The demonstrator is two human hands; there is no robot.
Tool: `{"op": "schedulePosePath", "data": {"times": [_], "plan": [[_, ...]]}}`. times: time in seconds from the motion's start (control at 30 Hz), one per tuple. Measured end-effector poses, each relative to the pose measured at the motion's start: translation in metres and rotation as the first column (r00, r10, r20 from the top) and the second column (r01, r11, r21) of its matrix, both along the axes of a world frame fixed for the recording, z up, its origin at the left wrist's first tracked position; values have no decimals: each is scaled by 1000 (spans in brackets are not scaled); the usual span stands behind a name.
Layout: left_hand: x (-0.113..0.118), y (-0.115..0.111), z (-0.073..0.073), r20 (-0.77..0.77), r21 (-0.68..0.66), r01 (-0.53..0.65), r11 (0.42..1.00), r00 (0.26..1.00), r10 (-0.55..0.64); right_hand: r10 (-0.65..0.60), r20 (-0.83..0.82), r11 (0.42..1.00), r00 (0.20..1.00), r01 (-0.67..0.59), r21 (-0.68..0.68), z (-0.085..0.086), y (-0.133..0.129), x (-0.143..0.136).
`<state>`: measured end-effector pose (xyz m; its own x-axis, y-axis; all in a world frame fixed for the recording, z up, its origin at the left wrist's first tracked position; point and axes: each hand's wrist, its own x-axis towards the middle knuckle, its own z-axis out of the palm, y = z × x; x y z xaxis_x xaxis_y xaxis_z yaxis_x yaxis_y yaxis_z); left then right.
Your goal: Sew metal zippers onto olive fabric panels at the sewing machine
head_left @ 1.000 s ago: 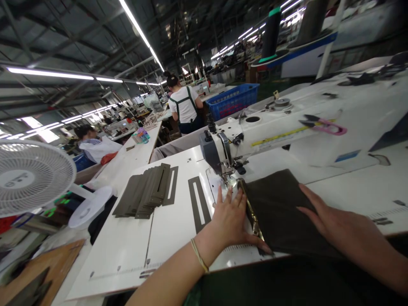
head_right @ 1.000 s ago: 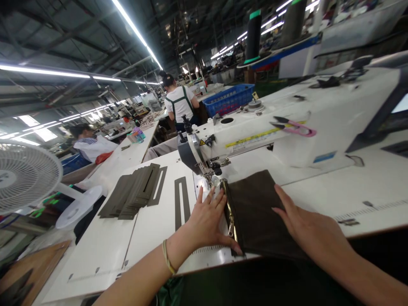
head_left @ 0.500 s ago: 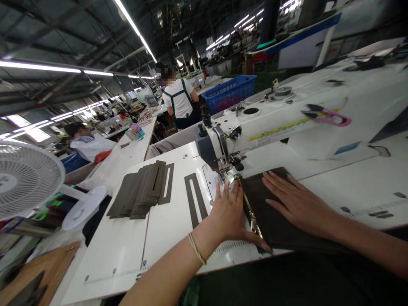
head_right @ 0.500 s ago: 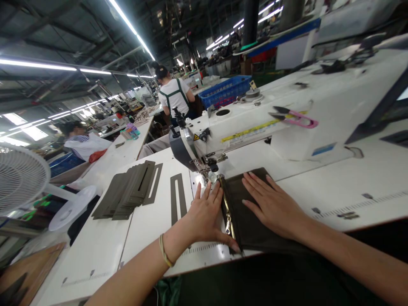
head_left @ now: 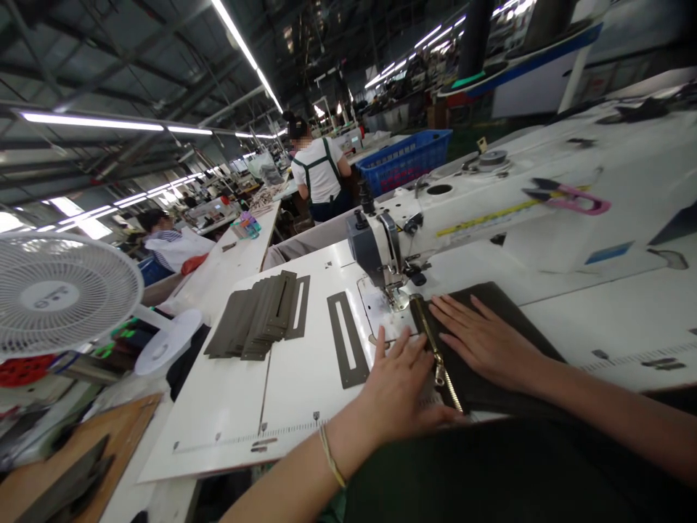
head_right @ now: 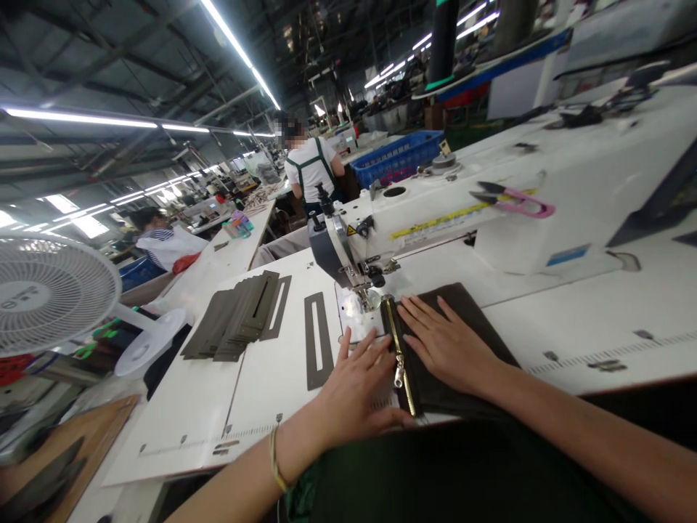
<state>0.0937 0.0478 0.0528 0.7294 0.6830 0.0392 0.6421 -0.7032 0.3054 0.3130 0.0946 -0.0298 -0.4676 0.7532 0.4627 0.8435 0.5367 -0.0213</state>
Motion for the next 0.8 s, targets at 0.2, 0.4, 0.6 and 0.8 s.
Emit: {"op": "schedulePosePath", "data": {"times": [0.2, 0.4, 0.6, 0.8], "plan": [[-21, -42, 6, 73, 14, 155, 988, 985, -156, 12, -2, 999, 1000, -12, -45, 0, 5, 2], [-62, -27, -5, -42, 173, -288, 942, 953, 300, 94, -38, 994, 995, -96, -59, 0, 8, 0], [-76, -50, -21, -106, 126, -228, 965, 964, 242, 100, -34, 995, 994, -99, 18, 0, 9, -4], [-84, -45, -12, -145, 120, -136, 983, 977, 153, 105, -56, 993, 993, -102, 54, 5, 9, -6]]}}
